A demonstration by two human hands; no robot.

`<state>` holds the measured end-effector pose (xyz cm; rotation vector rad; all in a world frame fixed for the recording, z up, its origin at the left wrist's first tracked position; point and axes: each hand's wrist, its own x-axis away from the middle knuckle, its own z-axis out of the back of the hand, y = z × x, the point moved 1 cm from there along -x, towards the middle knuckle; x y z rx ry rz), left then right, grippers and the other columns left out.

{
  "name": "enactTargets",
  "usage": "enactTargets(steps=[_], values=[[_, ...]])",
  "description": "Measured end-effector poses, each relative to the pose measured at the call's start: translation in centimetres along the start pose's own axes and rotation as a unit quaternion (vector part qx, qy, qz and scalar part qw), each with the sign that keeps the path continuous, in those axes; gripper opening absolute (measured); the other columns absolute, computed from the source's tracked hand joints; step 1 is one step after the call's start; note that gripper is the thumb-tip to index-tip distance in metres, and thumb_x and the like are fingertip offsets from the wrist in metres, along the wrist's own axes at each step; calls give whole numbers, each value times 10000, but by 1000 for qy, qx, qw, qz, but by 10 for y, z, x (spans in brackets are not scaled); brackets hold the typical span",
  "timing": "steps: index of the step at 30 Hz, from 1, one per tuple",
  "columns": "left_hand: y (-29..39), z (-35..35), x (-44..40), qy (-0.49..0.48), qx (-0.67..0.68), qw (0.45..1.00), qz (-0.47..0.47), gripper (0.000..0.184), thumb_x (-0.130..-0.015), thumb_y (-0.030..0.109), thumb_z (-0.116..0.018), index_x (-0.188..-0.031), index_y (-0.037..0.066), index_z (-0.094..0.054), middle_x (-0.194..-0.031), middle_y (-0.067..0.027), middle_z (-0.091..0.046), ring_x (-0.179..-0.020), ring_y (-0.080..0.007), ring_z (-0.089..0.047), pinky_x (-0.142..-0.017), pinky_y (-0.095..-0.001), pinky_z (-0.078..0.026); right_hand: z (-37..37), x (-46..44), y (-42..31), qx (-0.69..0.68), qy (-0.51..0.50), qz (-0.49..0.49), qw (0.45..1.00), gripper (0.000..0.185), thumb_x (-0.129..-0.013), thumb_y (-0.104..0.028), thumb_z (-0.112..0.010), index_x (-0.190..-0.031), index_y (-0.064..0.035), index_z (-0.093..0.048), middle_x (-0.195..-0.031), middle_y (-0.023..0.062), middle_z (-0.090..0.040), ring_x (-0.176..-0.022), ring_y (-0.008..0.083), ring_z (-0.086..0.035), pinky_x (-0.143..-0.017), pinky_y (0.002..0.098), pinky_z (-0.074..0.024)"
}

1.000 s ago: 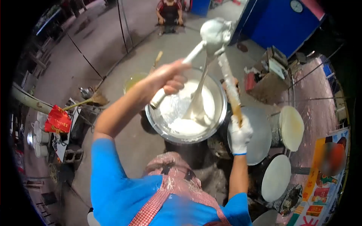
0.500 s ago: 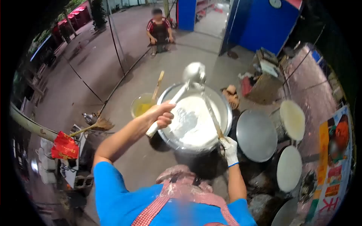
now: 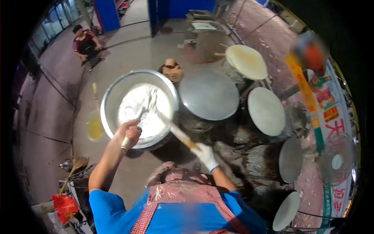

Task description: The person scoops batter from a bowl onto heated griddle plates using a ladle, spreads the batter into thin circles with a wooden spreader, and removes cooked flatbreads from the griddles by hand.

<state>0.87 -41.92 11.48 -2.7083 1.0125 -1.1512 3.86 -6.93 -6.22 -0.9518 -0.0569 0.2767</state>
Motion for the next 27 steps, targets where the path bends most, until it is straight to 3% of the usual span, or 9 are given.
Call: enactTargets(steps=[2,8,11,14,16,20,22,26,27], values=[[-18,10,-50,46,16,998,-46,365,-923,256,-424,-624,65,-341,-445,25,-302,-326,-48,-306,-277,-181,-306,42,50,1,-53,-32,-94,994,423,-792,-433,-597,-1041,-91,-609,-802,159,-632,-649,323,-604,-600,390,-461],[-76,-41,-157,-58,-24,996,56,314,-942,248,-403,-707,41,-414,-427,54,-289,-307,-50,-296,-266,-188,-298,158,126,66,308,89,-278,906,378,-770,-425,-619,-867,-60,-643,-718,162,-623,-660,334,-605,-582,418,-462],[-80,-87,-198,-36,-117,986,112,242,-930,261,-446,-745,120,-376,-458,41,-293,-319,-41,-253,-251,-187,-236,200,88,77,164,198,-308,916,328,-804,-340,-599,-927,-38,-639,-746,174,-624,-700,302,-607,-636,384,-459],[-70,-121,-250,-68,-508,850,-118,138,-893,194,-495,-980,202,-388,-526,45,-291,-359,-41,-261,-277,-180,-222,224,27,19,76,271,-210,937,431,-816,-259,-586,-1212,-95,-532,-1084,196,-597,-887,294,-618,-807,350,-454],[-64,-136,-300,45,-615,762,-199,516,-886,165,-504,-1332,282,-272,-507,25,-296,-353,-96,-273,-317,-252,-224,211,-10,33,164,208,-191,945,425,-807,-276,-593,-1212,-158,-536,-994,191,-621,-840,324,-615,-751,380,-471],[-30,-121,-394,70,-665,697,-260,580,-798,59,-484,-1328,197,-293,-575,-76,-454,-462,-212,-494,-375,-367,-383,168,-76,79,320,87,-261,907,419,-842,-357,-522,-1252,-279,-482,-836,226,-609,-809,397,-585,-748,458,-462],[24,-84,-451,115,-817,272,-495,701,-770,85,-509,-1389,241,-219,-736,-157,-572,-683,-300,-609,-550,-418,-479,174,-72,114,240,110,-269,926,365,-835,-323,-533,-1184,-219,-560,-856,235,-616,-838,392,-588,-785,435,-464],[14,-118,-382,189,-903,87,-376,749,-799,97,-462,-1423,293,-96,-945,-205,-603,-821,-357,-607,-689,-453,-486,170,-68,128,-246,321,-190,894,284,-746,-89,-653,-1008,20,-646,-892,91,-674,-767,150,-618,-682,265,-471],[12,-118,-380,171,-889,126,-405,685,-808,74,-419,-1397,342,-192,-924,-244,-581,-753,-420,-585,-703,-470,-476,159,-82,98,-344,333,-236,845,271,-737,-67,-658,-994,20,-654,-876,67,-659,-756,133,-596,-668,253,-465]])
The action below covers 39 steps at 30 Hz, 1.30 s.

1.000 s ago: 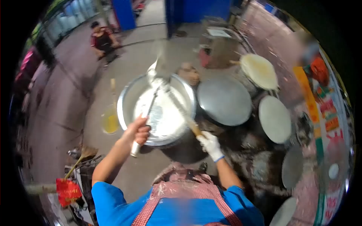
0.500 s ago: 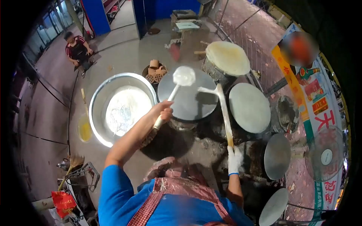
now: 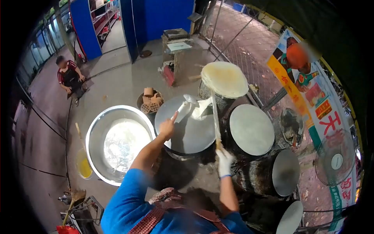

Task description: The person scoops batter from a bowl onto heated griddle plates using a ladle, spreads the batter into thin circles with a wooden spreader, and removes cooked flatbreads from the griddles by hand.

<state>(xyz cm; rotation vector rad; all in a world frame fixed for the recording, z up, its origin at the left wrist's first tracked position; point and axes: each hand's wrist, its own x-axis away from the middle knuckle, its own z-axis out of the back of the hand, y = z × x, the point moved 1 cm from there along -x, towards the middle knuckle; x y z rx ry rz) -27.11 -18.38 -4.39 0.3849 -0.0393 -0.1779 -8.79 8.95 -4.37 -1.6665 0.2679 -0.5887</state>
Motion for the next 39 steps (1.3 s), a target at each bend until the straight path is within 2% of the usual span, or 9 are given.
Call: enactTargets(steps=[5,7,9,13,19,22,29,33,39], values=[[18,38,-26,120,231,966,11,726,-769,59,-481,-1399,295,-207,-849,-254,-604,-744,-407,-582,-664,-458,-449,-42,-21,-16,564,2,16,826,327,-811,-303,-582,-1046,-81,-632,-931,184,-633,-864,352,-607,-764,372,-482],[20,88,-16,117,365,923,37,732,-737,11,-491,-1394,239,-262,-1015,-224,-604,-774,-278,-620,-732,-387,-457,-14,-52,32,302,-2,167,939,328,-807,-253,-603,-1042,-25,-628,-935,151,-662,-812,259,-641,-730,321,-483],[-13,81,-7,119,419,900,-13,749,-730,-38,-464,-1401,229,-266,-1168,-198,-552,-733,-180,-585,-736,-331,-459,-58,-41,19,10,19,-171,985,350,-749,-174,-651,-1030,32,-625,-891,102,-670,-748,127,-588,-697,253,-458],[-70,50,99,-34,413,906,89,767,-720,-98,-461,-1401,211,-290,-1126,-126,-493,-701,-136,-522,-682,-266,-428,-108,-62,-5,479,-68,117,868,357,-775,-350,-598,-981,-65,-658,-840,178,-640,-793,349,-605,-732,392,-472],[-141,11,233,-1,404,904,139,746,-726,-110,-468,-1395,184,-318,-651,43,-434,-476,-58,-338,-423,-209,-306,-85,-34,50,-34,13,-46,998,322,-732,-138,-665,-999,40,-646,-920,84,-660,-824,155,-602,-779,274,-465],[-133,21,249,-9,449,877,174,747,-718,-126,-455,-1390,176,-330,-663,40,-398,-501,-62,-303,-441,-206,-288,-115,-27,53,167,-105,-13,980,338,-734,-189,-668,-996,24,-650,-818,52,-668,-699,131,-576,-654,298,-455],[-117,40,250,-30,369,911,181,688,-735,-78,-484,-1377,106,-321,-1316,-193,-441,-1190,-201,-451,-953,-254,-343,-79,-33,49,-17,-43,-82,996,230,-707,-179,-662,-889,-41,-682,-579,15,-556,-463,104,-491,-419,278,-410],[-130,7,253,14,330,929,167,706,-744,-104,-485,-1382,161,-340,-687,5,-505,-490,-92,-389,-454,-252,-364,-77,-43,17,37,-171,-99,980,190,-750,-199,-667,-901,-83,-665,-520,-33,-477,-369,84,-397,-322,241,-282],[-111,4,261,60,332,920,198,716,-749,-82,-488,-1387,202,-330,-597,15,-454,-476,-78,-396,-428,-234,-343,-65,-72,-13,21,-164,-196,967,178,-735,-208,-672,-818,-53,-644,-526,-7,-478,-365,98,-398,-308,248,-276]])
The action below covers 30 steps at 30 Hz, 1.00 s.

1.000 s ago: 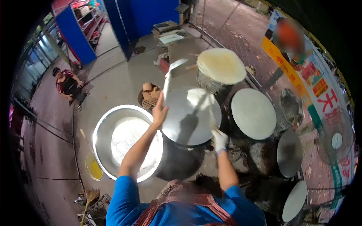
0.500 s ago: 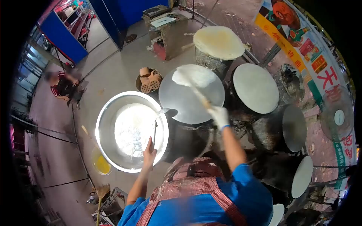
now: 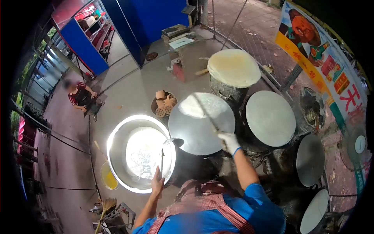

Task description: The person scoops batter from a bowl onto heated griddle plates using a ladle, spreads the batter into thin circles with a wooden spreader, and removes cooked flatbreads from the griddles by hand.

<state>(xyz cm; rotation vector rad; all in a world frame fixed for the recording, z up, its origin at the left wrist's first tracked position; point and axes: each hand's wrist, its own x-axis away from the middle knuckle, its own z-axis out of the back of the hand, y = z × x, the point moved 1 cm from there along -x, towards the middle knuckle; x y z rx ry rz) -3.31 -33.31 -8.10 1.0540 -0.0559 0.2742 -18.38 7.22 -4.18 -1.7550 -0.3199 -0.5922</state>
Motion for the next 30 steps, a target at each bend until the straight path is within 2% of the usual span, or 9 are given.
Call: enactTargets(steps=[3,8,12,17,18,20,24,26,30], values=[[67,8,38,-32,136,973,185,738,-783,-105,-437,-1415,226,-247,-688,-18,-504,-454,-77,-396,-383,-211,-330,-3,-10,8,52,-104,-72,991,198,-737,-184,-670,-884,-54,-647,-533,-2,-490,-362,101,-391,-319,262,-291],[34,8,87,55,198,950,234,738,-764,-59,-475,-1405,233,-254,-558,14,-399,-388,-89,-370,-326,-249,-294,56,-49,-31,-73,-72,-15,995,261,-782,-177,-620,-1014,-64,-654,-514,-10,-487,-332,72,-360,-293,229,-254],[42,-2,99,78,290,907,296,727,-767,-62,-493,-1396,218,-259,-554,1,-416,-384,-99,-383,-320,-256,-293,16,-32,-21,99,-124,-96,983,153,-781,-214,-623,-804,-63,-624,-502,4,-461,-335,103,-367,-306,246,-237],[16,-6,126,121,278,911,280,714,-757,-84,-507,-1375,180,-266,-563,-4,-415,-408,-97,-405,-341,-248,-311,49,-47,-72,181,-57,-122,974,176,-780,-228,-634,-733,-59,-612,-475,-4,-432,-336,104,-357,-307,258,-232],[12,-9,133,126,298,905,275,710,-756,-86,-507,-1372,172,-268,-565,-5,-415,-412,-99,-409,-347,-252,-318,53,-68,-72,49,-71,-68,994,175,-778,-231,-630,-762,-58,-624,-498,-11,-441,-349,92,-360,-304,244,-231],[16,-15,134,144,200,928,280,681,-754,-82,-518,-1358,155,-313,-616,-22,-468,-457,-114,-451,-388,-257,-356,34,-91,-68,103,-61,-42,992,221,-752,-274,-656,-658,-94,-571,-489,-15,-438,-327,92,-355,-308,248,-268],[15,-20,137,145,212,916,309,693,-732,-104,-518,-1349,152,-334,-643,-24,-482,-481,-113,-463,-399,-255,-363,33,-59,-35,175,-191,-160,952,220,-737,-236,-666,-659,-61,-557,-499,18,-450,-334,113,-372,-311,265,-261],[23,-19,140,158,276,893,318,693,-727,-111,-514,-1345,149,-340,-647,-20,-479,-486,-110,-462,-404,-251,-365,58,-65,-22,141,-242,-122,952,159,-777,-185,-619,-769,-26,-618,-494,25,-459,-334,95,-375,-302,259,-256],[29,-18,151,167,271,903,289,678,-729,-115,-509,-1338,139,-352,-673,-14,-483,-506,-104,-469,-423,-240,-372,49,-101,-78,132,-108,-77,982,146,-777,-183,-619,-760,-38,-621,-493,15,-455,-348,100,-369,-317,260,-252]])
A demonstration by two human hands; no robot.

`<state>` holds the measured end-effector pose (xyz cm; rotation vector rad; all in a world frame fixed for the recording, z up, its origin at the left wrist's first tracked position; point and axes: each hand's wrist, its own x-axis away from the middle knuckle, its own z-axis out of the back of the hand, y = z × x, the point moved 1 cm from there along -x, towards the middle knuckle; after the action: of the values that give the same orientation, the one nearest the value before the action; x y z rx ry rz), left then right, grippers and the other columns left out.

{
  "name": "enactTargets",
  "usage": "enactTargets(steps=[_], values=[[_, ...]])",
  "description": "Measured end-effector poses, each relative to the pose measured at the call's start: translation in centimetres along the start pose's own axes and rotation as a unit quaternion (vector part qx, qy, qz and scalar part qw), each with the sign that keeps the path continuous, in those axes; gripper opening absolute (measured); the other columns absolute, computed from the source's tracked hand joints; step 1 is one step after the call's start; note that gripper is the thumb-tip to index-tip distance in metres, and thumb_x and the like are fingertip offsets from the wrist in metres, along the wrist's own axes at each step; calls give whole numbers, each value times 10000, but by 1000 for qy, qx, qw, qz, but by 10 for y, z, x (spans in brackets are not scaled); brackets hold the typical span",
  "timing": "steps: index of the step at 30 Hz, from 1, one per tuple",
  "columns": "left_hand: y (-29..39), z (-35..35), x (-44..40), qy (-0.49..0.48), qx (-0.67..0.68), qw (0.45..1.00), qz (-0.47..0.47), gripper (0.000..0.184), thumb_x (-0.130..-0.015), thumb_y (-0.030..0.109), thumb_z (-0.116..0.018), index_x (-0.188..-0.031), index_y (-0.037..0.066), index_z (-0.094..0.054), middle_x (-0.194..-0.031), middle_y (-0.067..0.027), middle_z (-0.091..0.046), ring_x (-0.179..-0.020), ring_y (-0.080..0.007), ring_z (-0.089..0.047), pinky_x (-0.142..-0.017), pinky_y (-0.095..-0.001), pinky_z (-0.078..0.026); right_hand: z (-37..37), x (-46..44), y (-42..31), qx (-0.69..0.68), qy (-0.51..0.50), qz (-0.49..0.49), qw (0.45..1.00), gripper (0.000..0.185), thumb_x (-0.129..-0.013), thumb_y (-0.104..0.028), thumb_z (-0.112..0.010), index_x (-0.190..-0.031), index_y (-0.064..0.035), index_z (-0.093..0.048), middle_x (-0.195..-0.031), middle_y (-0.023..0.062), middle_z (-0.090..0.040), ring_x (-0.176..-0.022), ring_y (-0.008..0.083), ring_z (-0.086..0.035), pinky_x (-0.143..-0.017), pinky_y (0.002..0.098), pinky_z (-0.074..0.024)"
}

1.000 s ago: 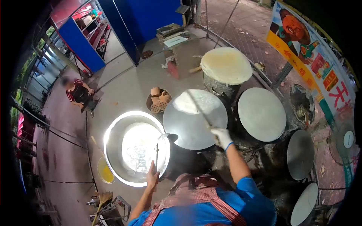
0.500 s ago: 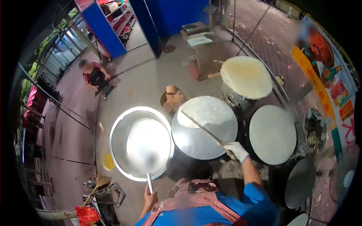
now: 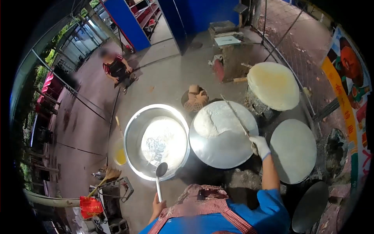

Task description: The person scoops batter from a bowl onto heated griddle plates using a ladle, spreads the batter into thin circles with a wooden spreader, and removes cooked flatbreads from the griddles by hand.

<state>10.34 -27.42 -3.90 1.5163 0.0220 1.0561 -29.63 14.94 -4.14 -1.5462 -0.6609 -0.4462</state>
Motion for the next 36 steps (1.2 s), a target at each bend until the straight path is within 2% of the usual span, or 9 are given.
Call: enactTargets(steps=[2,8,12,16,18,25,30,32,36], values=[[-16,4,-9,40,-90,995,5,681,-732,-105,-524,-1343,135,-345,-669,-17,-472,-520,-119,-471,-429,-259,-378,-13,-16,0,72,-70,-4,995,175,-765,-219,-638,-757,-46,-619,-490,17,-449,-341,113,-363,-313,263,-251],[-25,9,-8,3,65,997,30,717,-743,-121,-484,-1377,144,-283,-665,-18,-454,-495,-108,-444,-409,-245,-351,2,26,23,105,-177,-91,974,245,-777,-135,-598,-994,-34,-648,-485,25,-467,-329,92,-351,-311,257,-218],[-11,7,13,50,-1,998,33,712,-743,-125,-481,-1374,142,-285,-683,-28,-484,-504,-111,-465,-410,-243,-353,-14,-45,-16,90,-31,82,992,230,-731,-238,-676,-756,-14,-635,-547,7,-516,-399,111,-445,-383,247,-340],[-34,20,8,80,4,995,55,706,-744,-104,-503,-1369,146,-292,-653,-28,-488,-509,-129,-475,-416,-266,-373,-35,-28,-24,232,-163,89,955,167,-740,-239,-650,-718,-74,-639,-457,-7,-424,-327,102,-342,-323,268,-244],[-41,22,7,74,0,996,57,710,-741,-110,-499,-1370,145,-291,-662,-29,-481,-509,-127,-470,-417,-267,-376,-11,1,-8,167,-202,-93,960,162,-740,-230,-676,-791,-77,-657,-465,-5,-448,-331,77,-353,-302,267,-192],[-40,26,23,100,62,991,63,741,-732,-126,-481,-1382,148,-257,-665,-35,-463,-492,-132,-457,-409,-258,-370,-35,-38,-39,97,-75,55,991,176,-722,-215,-663,-763,-45,-653,-521,-18,-493,-372,91,-404,-341,237,-267],[-53,42,18,95,26,994,42,764,-731,-121,-486,-1390,172,-235,-635,-29,-456,-479,-126,-445,-396,-255,-354,-37,-50,-25,310,-202,0,929,236,-700,-244,-683,-800,-32,-660,-462,-4,-454,-364,90,-380,-333,249,-239],[-58,41,25,107,50,991,69,764,-733,-123,-475,-1391,183,-234,-628,-24,-445,-475,-119,-434,-394,-253,-348,-6,-3,-17,211,-232,-61,948,220,-688,-156,-645,-860,-22,-681,-446,9,-434,-299,87,-310,-289,262,-188],[-59,44,33,104,118,982,101,754,-750,-115,-443,-1394,216,-231,-609,-11,-414,-463,-109,-401,-397,-251,-339,-10,36,-52,322,-115,-102,934,211,-713,-154,-625,-866,-15,-669,-456,28,-473,-315,74,-345,-289,236,-209]])
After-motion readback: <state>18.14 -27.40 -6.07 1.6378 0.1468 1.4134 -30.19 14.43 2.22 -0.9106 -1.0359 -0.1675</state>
